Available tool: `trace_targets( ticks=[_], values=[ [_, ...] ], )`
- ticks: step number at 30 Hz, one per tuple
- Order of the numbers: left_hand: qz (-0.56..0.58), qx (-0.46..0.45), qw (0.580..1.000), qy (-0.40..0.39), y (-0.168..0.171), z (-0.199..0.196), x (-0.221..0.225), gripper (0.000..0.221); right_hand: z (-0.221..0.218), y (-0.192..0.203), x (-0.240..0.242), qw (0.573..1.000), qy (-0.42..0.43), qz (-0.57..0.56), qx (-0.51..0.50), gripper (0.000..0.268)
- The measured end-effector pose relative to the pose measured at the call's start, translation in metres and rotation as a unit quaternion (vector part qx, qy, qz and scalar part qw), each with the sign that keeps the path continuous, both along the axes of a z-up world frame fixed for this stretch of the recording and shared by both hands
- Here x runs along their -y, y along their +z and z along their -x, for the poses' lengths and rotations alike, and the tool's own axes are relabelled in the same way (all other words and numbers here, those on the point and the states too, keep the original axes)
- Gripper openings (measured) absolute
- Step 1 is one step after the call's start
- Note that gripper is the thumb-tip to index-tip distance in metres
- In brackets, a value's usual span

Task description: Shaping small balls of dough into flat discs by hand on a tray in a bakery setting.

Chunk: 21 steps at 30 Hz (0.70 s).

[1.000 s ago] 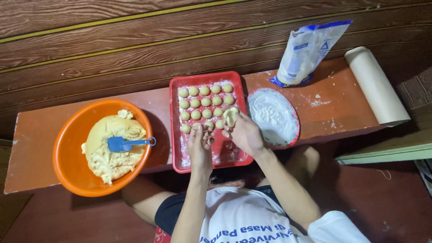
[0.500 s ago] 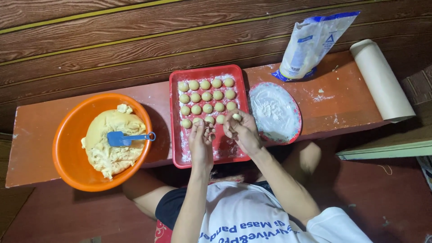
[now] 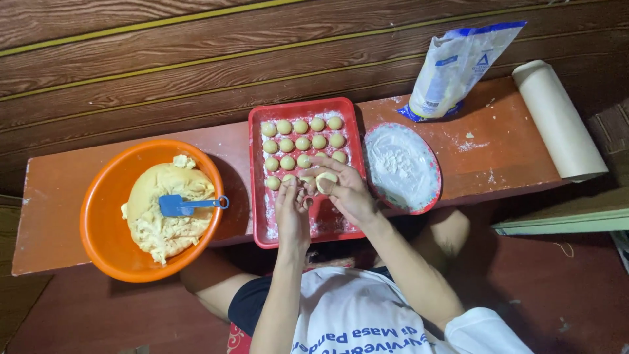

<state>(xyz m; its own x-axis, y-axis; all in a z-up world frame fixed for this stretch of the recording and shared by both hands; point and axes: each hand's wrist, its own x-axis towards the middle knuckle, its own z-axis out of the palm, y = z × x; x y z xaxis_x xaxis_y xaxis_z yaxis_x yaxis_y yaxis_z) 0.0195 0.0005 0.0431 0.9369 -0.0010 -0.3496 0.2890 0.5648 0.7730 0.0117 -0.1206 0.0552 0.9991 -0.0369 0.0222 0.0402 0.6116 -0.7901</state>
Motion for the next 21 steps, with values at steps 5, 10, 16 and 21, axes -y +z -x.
trace_targets(
  ticks=[5,10,16,21],
  values=[
    [0.0,-0.001,1.0,-0.003,-0.005,-0.005,0.002,0.013,-0.003,-0.03,-0.004,0.997,-0.053,0.031,-0.036,0.027],
    [0.009,0.004,1.0,-0.008,-0.022,-0.011,0.009,0.015,0.0,-0.007,0.003,0.995,0.021,-0.087,-0.032,0.059],
    [-0.018,0.025,0.996,-0.08,-0.017,-0.015,0.018,0.02,0.004,0.012,0.01,0.993,-0.113,-0.004,-0.015,0.04],
    [-0.055,0.24,0.965,-0.089,-0.007,-0.027,0.023,0.076,0.01,-0.006,-0.006,0.995,-0.075,0.063,0.015,0.082]
  ],
)
